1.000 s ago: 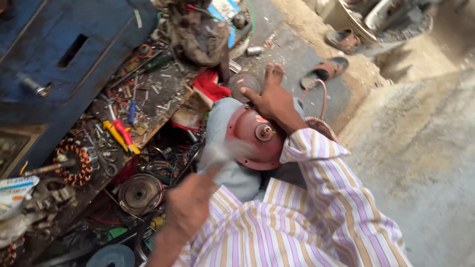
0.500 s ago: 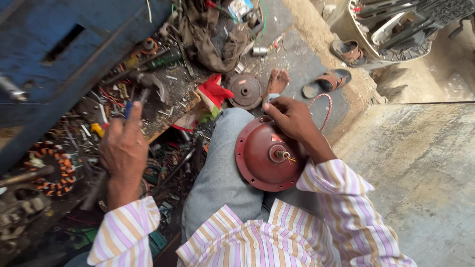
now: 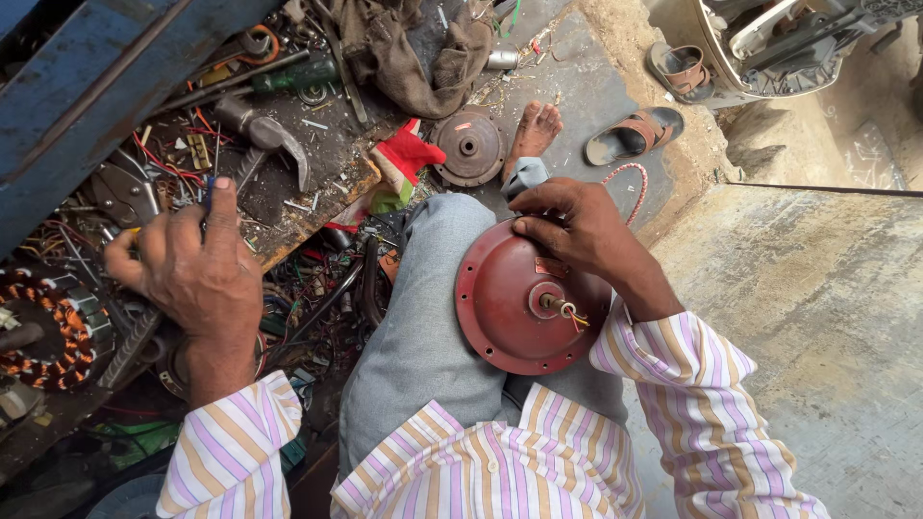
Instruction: The person disassembles and repairs a ceiling fan motor by hand and using a hammer, removing the cover and working on the internal components.
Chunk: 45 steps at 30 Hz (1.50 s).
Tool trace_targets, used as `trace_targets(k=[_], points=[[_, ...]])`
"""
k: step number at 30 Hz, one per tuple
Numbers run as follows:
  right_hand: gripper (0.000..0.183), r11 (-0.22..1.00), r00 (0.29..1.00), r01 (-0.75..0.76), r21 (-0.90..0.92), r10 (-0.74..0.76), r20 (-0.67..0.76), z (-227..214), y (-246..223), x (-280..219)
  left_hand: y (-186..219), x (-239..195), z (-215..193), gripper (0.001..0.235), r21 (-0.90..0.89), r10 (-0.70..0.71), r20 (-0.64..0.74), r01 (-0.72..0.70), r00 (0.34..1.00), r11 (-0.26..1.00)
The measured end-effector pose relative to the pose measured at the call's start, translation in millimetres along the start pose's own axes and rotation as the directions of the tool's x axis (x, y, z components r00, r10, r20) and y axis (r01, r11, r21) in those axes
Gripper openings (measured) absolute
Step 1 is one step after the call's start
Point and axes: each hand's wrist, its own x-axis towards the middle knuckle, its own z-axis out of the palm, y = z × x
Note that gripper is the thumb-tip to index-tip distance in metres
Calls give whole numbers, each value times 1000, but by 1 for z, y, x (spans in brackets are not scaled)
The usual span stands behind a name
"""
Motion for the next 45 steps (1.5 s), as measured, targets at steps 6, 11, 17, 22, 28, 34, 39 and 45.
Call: trace_targets(k=[6, 11, 17, 22, 28, 34, 39, 45], points=[[29, 986, 990, -72, -152, 52, -130, -6, 16, -21, 14, 17, -27, 41, -55, -22, 21, 24, 1000, 998], [30, 968, 971, -209, 138, 222, -92, 8, 42, -28, 59, 32, -57, 28, -350, 76, -87, -102, 993, 931], [28, 960, 974, -167, 226, 197, -113, 19, 50, -21, 186, 48, -39, 23, -950, 230, 67, -8, 971, 312], [27, 928, 954, -215, 304, 266, -136, 22, 58, -23, 204, 69, -14, 13, -944, 326, 114, 0, 938, 330], [27, 913, 948, -250, 322, 298, -110, 17, 61, -25, 210, 83, -2, 6, -935, 443, 136, -32, 886, 353], [25, 919, 961, -224, 324, 263, -82, 11, 59, -21, 214, 99, -8, 10, -921, 517, 138, -82, 845, 380], [25, 915, 942, -289, 282, 323, -84, 17, 59, -22, 209, 94, -1, 8, -911, 566, 134, -124, 814, 394], [23, 888, 933, -316, 335, 355, -60, 14, 53, -16, 203, 96, -6, 5, -911, 573, 157, -105, 805, 398]])
